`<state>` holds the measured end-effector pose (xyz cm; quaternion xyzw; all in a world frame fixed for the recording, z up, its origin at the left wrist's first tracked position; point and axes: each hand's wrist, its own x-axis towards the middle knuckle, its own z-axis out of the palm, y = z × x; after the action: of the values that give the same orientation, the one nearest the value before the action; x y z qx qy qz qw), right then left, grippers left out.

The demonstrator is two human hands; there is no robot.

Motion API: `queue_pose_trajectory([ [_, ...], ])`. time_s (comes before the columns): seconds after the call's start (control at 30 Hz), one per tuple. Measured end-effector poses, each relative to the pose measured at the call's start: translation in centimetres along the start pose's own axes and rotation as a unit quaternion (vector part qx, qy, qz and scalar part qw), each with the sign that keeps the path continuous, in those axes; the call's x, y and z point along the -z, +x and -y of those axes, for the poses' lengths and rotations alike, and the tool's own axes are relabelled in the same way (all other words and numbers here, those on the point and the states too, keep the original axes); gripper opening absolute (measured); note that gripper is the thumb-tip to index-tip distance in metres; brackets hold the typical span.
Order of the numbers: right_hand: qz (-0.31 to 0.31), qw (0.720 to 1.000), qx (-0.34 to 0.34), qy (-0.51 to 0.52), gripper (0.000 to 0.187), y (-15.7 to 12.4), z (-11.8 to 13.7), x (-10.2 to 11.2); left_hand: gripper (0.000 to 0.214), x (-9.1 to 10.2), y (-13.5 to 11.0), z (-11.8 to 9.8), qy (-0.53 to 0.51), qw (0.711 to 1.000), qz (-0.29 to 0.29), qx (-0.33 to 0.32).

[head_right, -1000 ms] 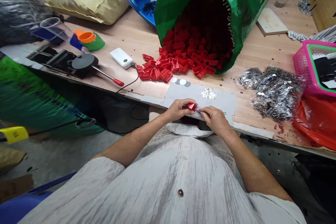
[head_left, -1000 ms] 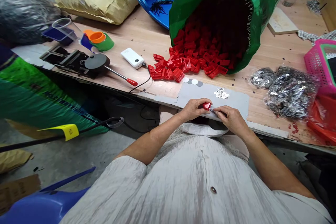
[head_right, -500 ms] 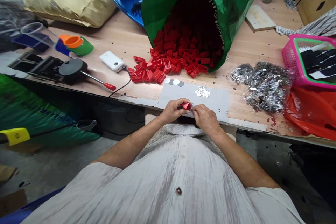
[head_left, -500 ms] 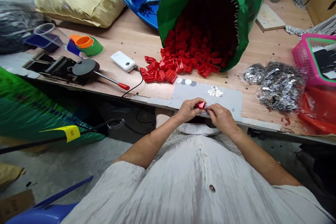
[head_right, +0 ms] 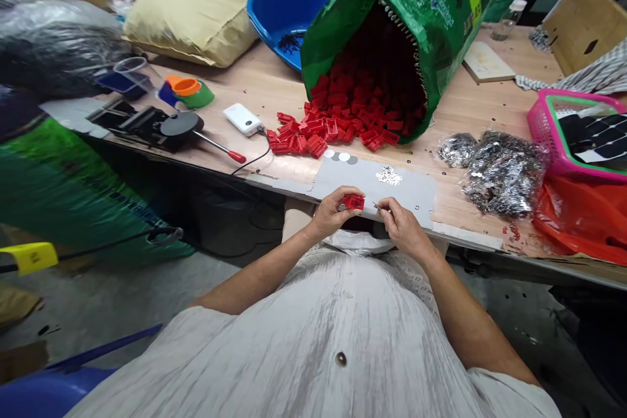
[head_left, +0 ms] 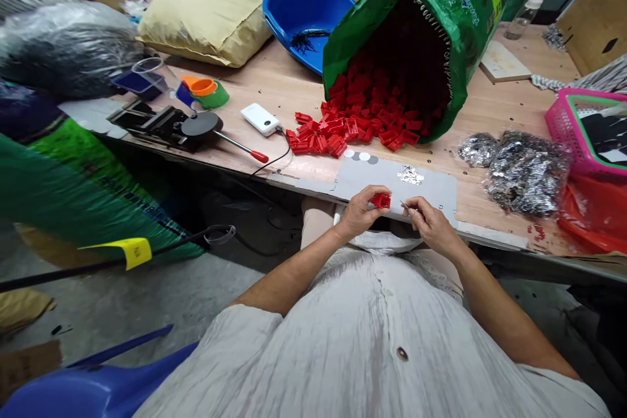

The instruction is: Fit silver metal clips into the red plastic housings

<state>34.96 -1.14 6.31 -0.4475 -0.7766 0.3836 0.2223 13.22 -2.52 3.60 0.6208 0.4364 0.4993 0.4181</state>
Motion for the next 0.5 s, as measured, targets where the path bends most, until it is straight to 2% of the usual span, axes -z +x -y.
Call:
queue_pose_trajectory([
  [0.1,0.018,0.998,-0.001,0.053,0.032,-0.2,1.0,-0.4,0.029,-0.5,-0.5,-1.0,-0.105,0.993,-0.032,0.043],
  [0.17,0.025,0.998,0.006,0.063,0.036,-0.3,1.7,-0.5,0.027,-0.8,-0.8,-1.6,-0.197,0.974,-0.061,0.090],
  [0.27,0.026,0.998,0.017,0.052,0.041,-0.2,2.5,-0.4,0.028,-1.0,-1.1,-2.5,-0.347,0.918,-0.098,0.165],
  [0.33,0.027,0.998,0.030,0.042,0.045,-0.1,3.0,-0.4,0.030,-1.0,-1.2,-3.0,-0.432,0.871,-0.089,0.215],
  [0.4,0.029,0.998,0.043,0.031,0.047,0.0,3.3,-0.5,0.030,-1.0,-1.3,-3.4,-0.487,0.833,-0.076,0.252],
  [0.5,0.030,0.998,0.056,0.021,0.045,0.1,3.6,-0.6,0.019,-1.3,-1.5,-3.8,-0.526,0.797,-0.088,0.285],
])
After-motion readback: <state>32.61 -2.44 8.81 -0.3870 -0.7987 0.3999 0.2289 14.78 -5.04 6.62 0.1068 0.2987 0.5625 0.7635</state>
